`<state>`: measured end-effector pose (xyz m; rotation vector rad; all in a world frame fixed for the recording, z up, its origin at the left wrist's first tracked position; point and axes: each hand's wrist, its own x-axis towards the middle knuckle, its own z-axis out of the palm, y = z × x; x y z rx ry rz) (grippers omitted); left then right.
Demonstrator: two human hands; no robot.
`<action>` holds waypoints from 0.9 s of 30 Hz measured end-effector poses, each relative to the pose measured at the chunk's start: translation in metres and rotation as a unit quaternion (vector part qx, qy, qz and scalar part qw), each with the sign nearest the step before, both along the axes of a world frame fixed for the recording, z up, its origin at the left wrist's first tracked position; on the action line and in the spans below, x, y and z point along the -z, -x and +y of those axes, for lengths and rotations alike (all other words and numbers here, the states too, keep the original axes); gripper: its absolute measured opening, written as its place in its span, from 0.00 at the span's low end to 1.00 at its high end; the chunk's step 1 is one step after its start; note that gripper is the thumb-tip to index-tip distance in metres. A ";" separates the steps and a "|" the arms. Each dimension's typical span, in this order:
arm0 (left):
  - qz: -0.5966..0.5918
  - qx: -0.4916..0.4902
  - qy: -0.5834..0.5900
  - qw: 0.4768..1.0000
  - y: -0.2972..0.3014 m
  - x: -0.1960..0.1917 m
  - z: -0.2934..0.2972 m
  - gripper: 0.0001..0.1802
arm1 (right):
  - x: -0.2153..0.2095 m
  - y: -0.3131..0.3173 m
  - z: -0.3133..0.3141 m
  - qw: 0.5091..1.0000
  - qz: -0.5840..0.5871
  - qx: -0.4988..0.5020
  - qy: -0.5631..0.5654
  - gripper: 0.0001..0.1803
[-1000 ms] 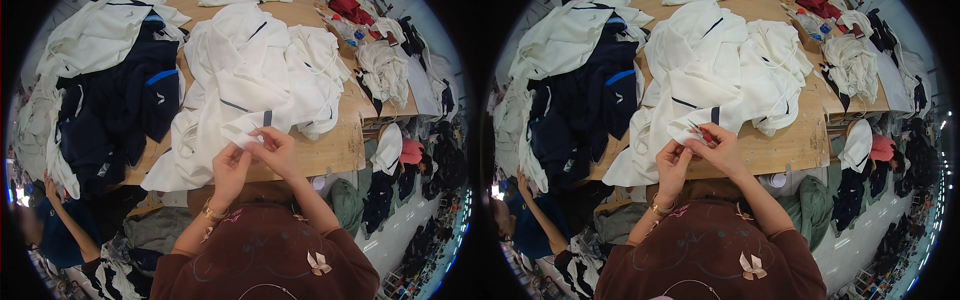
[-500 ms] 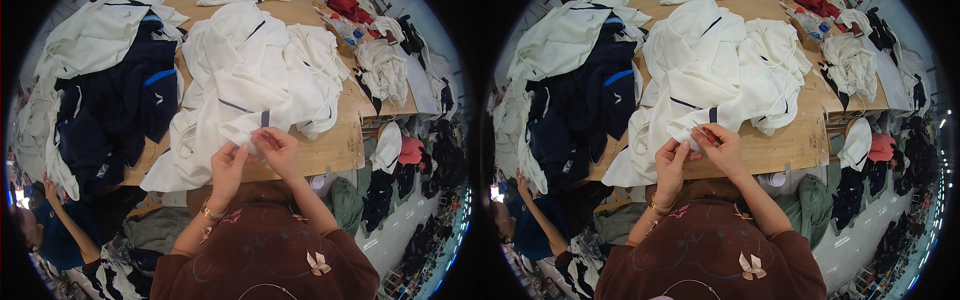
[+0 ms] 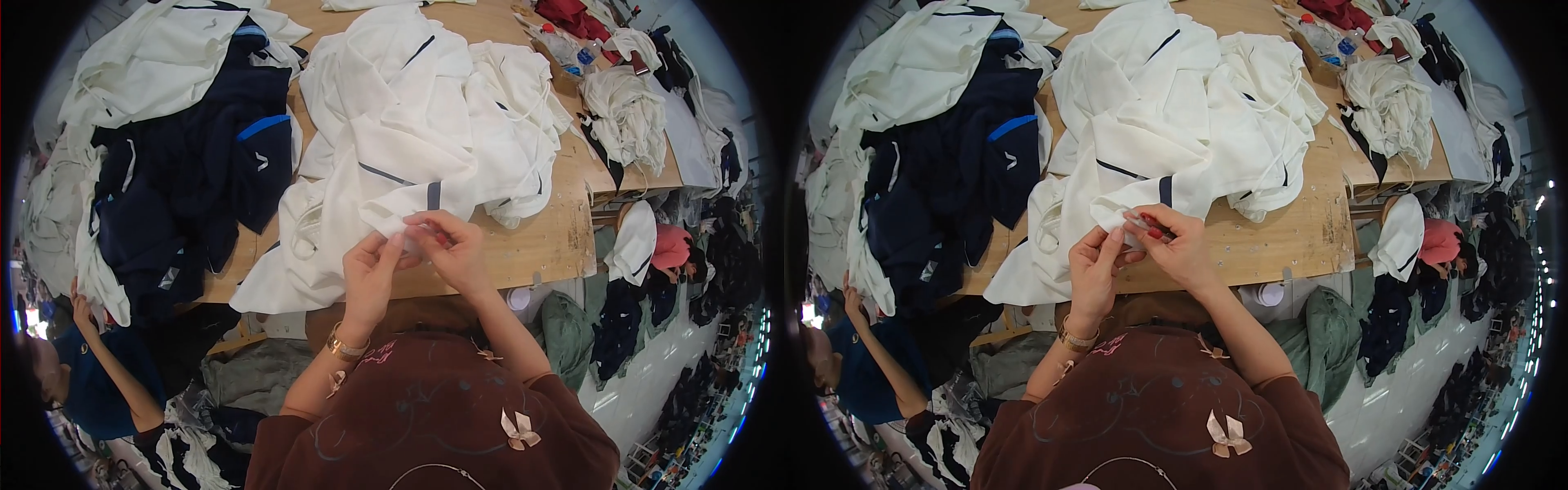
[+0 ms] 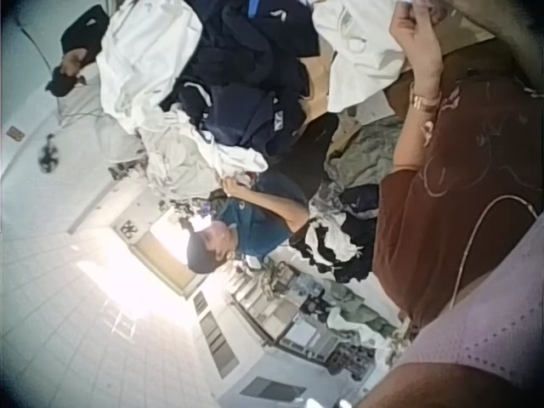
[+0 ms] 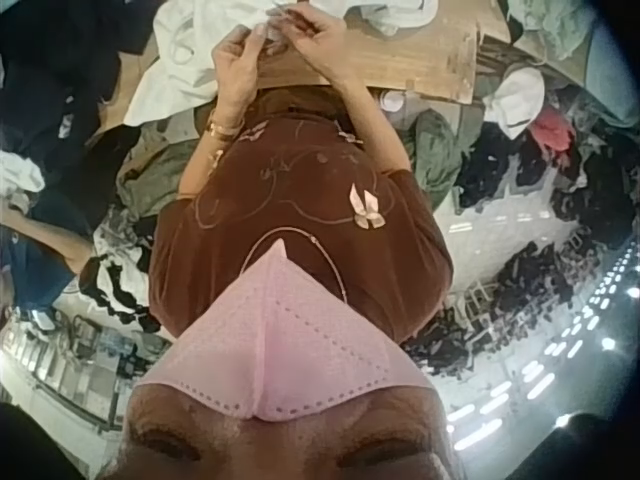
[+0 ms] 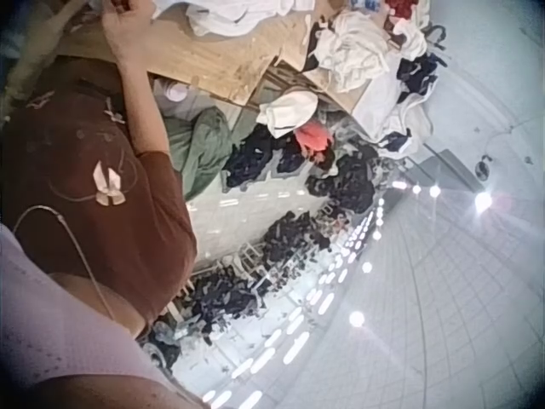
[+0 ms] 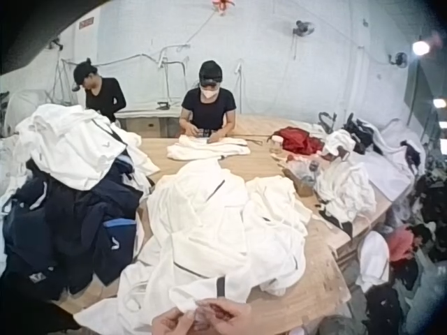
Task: Trimming loose threads from white garments using small scissors.
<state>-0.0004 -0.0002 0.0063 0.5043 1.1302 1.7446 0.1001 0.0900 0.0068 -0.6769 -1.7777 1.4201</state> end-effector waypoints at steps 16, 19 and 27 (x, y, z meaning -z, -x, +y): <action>-0.153 -0.045 0.008 0.987 0.011 0.001 0.001 0.15 | 0.016 -0.001 0.010 0.989 -0.007 0.085 0.119 0.06; -0.155 -0.056 0.027 0.986 0.013 -0.002 0.001 0.15 | 0.007 -0.002 0.010 0.989 -0.012 0.083 0.119 0.06; -0.229 -0.126 0.008 0.965 0.032 0.005 0.002 0.13 | 0.011 0.001 0.002 0.992 -0.011 0.079 0.100 0.05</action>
